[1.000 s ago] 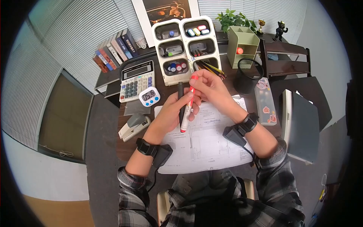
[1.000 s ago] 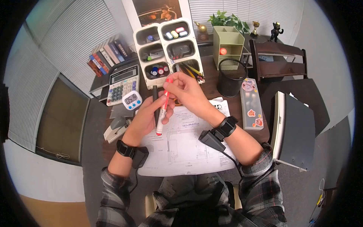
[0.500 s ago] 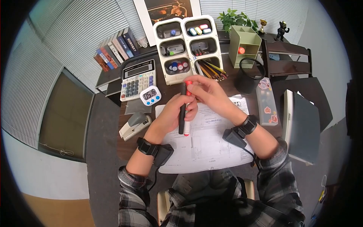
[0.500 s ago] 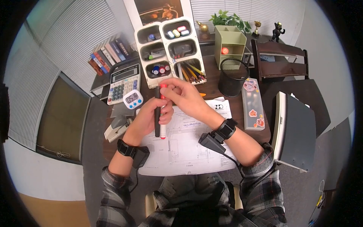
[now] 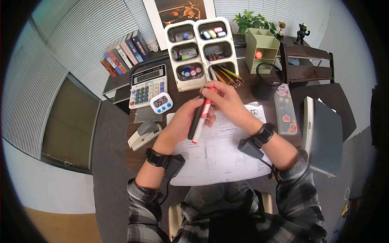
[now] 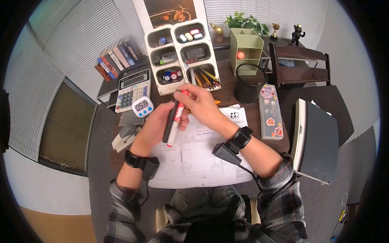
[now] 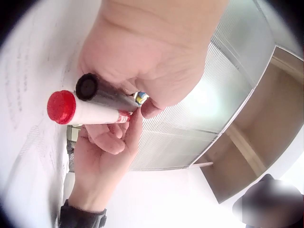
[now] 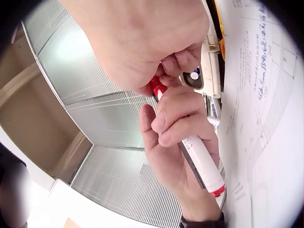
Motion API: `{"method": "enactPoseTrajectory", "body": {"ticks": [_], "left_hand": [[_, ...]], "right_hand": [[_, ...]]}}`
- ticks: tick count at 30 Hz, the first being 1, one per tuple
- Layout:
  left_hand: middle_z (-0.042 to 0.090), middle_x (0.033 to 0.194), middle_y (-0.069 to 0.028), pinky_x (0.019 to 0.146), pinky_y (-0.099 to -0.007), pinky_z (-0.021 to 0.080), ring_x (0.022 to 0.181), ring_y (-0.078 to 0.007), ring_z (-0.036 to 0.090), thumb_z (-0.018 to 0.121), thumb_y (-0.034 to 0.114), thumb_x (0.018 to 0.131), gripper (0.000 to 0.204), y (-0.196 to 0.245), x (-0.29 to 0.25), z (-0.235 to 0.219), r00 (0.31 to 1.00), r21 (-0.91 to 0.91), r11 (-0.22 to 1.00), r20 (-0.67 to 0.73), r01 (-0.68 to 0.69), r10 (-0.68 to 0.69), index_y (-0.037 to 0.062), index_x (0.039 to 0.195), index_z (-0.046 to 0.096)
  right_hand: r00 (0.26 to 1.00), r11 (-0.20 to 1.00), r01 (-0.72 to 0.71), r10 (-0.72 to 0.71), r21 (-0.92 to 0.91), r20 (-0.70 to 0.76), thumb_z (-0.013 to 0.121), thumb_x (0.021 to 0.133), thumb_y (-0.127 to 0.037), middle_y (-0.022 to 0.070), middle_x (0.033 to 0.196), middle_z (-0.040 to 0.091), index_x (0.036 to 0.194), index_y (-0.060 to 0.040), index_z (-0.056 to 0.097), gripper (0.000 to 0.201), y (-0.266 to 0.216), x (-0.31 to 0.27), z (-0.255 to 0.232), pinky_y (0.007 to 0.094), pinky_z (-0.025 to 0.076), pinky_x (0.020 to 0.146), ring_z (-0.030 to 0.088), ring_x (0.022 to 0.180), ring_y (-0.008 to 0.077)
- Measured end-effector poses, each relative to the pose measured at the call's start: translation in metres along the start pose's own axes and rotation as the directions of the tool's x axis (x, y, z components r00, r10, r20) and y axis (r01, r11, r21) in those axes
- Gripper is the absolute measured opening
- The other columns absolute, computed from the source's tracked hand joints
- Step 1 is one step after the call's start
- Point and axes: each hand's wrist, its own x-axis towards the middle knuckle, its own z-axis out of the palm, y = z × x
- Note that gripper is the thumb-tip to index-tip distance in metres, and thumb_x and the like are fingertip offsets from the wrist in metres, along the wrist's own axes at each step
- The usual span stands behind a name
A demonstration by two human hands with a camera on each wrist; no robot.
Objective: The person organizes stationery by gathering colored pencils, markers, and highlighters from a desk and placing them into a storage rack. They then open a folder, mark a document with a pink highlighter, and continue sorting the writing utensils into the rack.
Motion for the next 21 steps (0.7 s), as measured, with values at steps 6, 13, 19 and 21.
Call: {"method": "enactPoseTrajectory", "body": {"ticks": [6, 13, 19, 21], "left_hand": [[0.062, 0.092, -0.0077, 0.067, -0.0302, 0.048, 0.075, -0.0175, 0.060, 0.042, 0.029, 0.103, 0.033, 0.005, 0.001, -0.005, 0.999, 0.179, 0.983, 0.015, -0.046, 0.044, 0.0006, 0.112, 0.056], [0.058, 0.080, -0.0036, 0.056, -0.0239, 0.041, 0.064, -0.0100, 0.053, 0.054, 0.027, 0.101, 0.028, 0.011, -0.004, -0.001, 1.000, 0.288, 0.958, 0.011, -0.012, 0.009, 0.0011, 0.113, 0.057], [0.051, 0.067, 0.0018, 0.048, -0.0217, 0.031, 0.055, -0.0059, 0.046, 0.065, 0.021, 0.095, 0.028, 0.009, -0.006, -0.005, 0.999, 0.468, 0.883, 0.011, 0.031, -0.041, 0.0038, 0.112, 0.052], [0.050, 0.067, 0.0016, 0.045, -0.0220, 0.028, 0.053, -0.0054, 0.043, 0.063, 0.020, 0.096, 0.025, 0.013, -0.006, -0.007, 0.996, 0.434, 0.901, -0.084, 0.013, 0.026, 0.0058, 0.109, 0.049]], "right_hand": [[0.986, 0.988, 0.143, -0.137, 0.061, -0.098, 0.062, 0.099, -0.018, 0.0007, 0.077, 0.064, 0.106, -0.0001, 0.062, 0.019, 0.006, 0.002, 0.003, 0.0212, 0.044, 0.051, 0.058, 0.056, 0.0058], [0.965, 0.984, 0.159, -0.173, -0.083, -0.197, 0.065, 0.097, -0.020, -0.0050, 0.074, 0.056, 0.107, -0.0004, 0.063, 0.022, 0.003, -0.001, 0.005, 0.0193, 0.041, 0.052, 0.049, 0.062, 0.0007], [0.912, 0.936, 0.282, -0.330, -0.211, -0.243, 0.065, 0.097, -0.020, -0.0045, 0.073, 0.055, 0.113, -0.0020, 0.061, 0.024, 0.015, 0.008, -0.003, 0.0187, 0.037, 0.055, 0.048, 0.063, 0.0006], [0.913, 0.936, 0.293, -0.334, -0.194, -0.235, 0.065, 0.097, -0.021, -0.0035, 0.072, 0.055, 0.116, -0.0024, 0.059, 0.027, 0.017, 0.007, 0.001, 0.0198, 0.038, 0.055, 0.048, 0.063, 0.0015]]}}
